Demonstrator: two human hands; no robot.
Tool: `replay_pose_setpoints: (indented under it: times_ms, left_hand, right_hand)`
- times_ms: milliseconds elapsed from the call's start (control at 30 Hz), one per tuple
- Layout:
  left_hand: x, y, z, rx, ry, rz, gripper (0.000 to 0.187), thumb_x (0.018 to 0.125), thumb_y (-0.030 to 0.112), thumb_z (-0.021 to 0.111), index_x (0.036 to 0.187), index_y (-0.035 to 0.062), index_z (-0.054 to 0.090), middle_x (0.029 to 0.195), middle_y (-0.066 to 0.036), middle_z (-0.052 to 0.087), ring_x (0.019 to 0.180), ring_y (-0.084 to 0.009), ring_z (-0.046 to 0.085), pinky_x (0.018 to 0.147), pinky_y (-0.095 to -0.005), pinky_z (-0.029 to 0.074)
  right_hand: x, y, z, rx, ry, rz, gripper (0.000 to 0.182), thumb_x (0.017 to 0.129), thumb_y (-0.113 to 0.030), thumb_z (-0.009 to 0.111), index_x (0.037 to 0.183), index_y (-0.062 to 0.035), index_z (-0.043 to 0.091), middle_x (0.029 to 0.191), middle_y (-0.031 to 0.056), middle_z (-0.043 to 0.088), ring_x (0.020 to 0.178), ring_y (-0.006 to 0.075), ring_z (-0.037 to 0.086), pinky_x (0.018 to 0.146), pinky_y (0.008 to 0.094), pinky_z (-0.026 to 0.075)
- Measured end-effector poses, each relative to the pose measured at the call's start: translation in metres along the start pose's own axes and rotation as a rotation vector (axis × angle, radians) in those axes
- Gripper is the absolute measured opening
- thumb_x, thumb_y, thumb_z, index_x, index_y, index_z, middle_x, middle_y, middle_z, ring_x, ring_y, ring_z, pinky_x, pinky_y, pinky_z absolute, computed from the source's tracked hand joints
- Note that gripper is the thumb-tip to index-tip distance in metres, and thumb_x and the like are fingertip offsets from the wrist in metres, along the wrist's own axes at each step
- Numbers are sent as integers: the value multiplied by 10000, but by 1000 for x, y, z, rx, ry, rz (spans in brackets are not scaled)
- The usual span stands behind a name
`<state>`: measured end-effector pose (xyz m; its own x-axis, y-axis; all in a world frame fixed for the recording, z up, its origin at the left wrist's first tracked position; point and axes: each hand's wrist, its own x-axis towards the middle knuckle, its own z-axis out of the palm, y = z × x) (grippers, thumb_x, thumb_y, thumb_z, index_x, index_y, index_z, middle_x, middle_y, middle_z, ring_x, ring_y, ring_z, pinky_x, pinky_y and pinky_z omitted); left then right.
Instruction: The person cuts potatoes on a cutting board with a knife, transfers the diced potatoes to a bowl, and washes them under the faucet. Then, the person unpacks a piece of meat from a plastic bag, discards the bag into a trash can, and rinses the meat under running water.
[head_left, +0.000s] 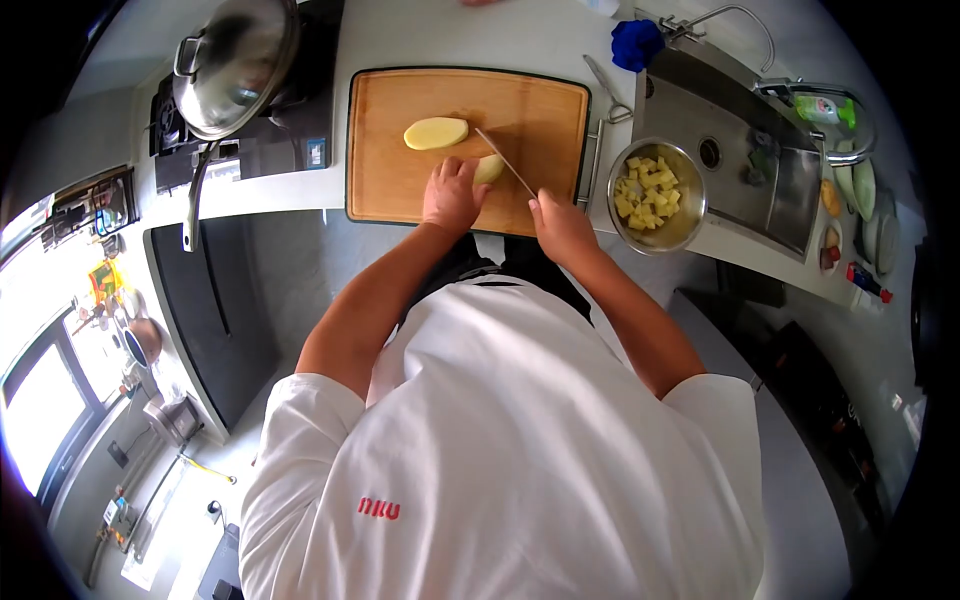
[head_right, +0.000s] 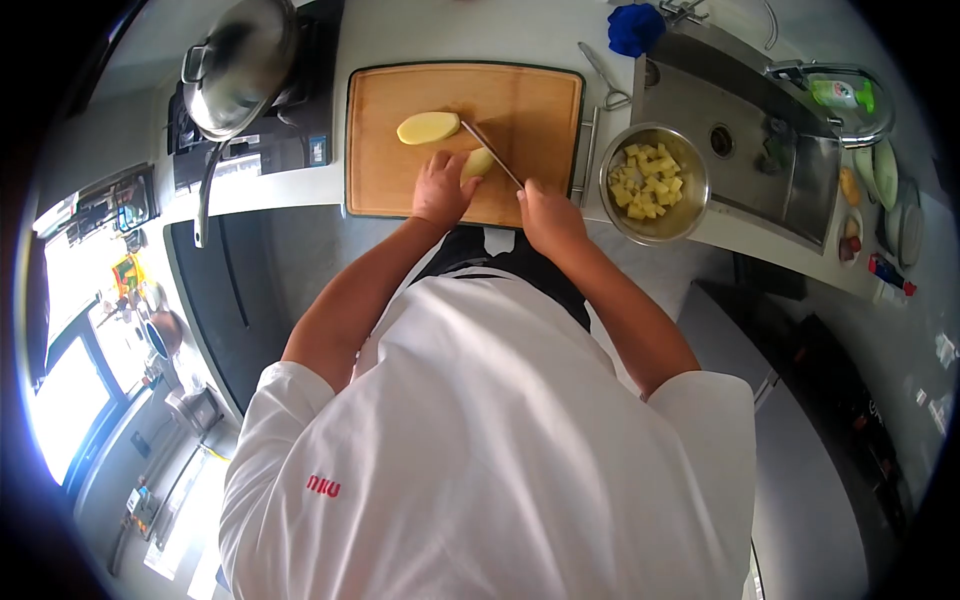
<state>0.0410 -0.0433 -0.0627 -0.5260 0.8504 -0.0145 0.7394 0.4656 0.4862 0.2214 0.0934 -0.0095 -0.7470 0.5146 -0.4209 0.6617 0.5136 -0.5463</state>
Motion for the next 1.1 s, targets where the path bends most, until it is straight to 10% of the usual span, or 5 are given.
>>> replay_pose_setpoints:
  times_ms: [200,400,1100]
  left_hand:
    - [3,0,-6,12,-85,-22,503,866,257,805,1307,89,630,1199,-141,626,1140,-362,602,973,-461,509]
    - [19,-6,-24,161,-174,522,337,942,133,629,1275,97,659,1320,-85,589,1177,-316,601,989,-452,521]
    - [24,-10,-33,115,-208,567,338,893,113,609,1224,73,664,1218,-78,581,1141,-284,603,935,-407,560]
  right_hand:
    - [-5,2,-6,-29,39,11,287,1101,-293,451,1026,-38,558,956,238,693,884,463,682,760,571,525]
    - [-22,-15,-12,-102,37,-52,216,1074,-232,471,1080,-46,581,957,224,701,853,444,704,749,553,552]
    - [-33,-11,6,-36,3,26,215,1077,-230,475,1033,-32,548,923,222,710,829,445,703,715,566,543]
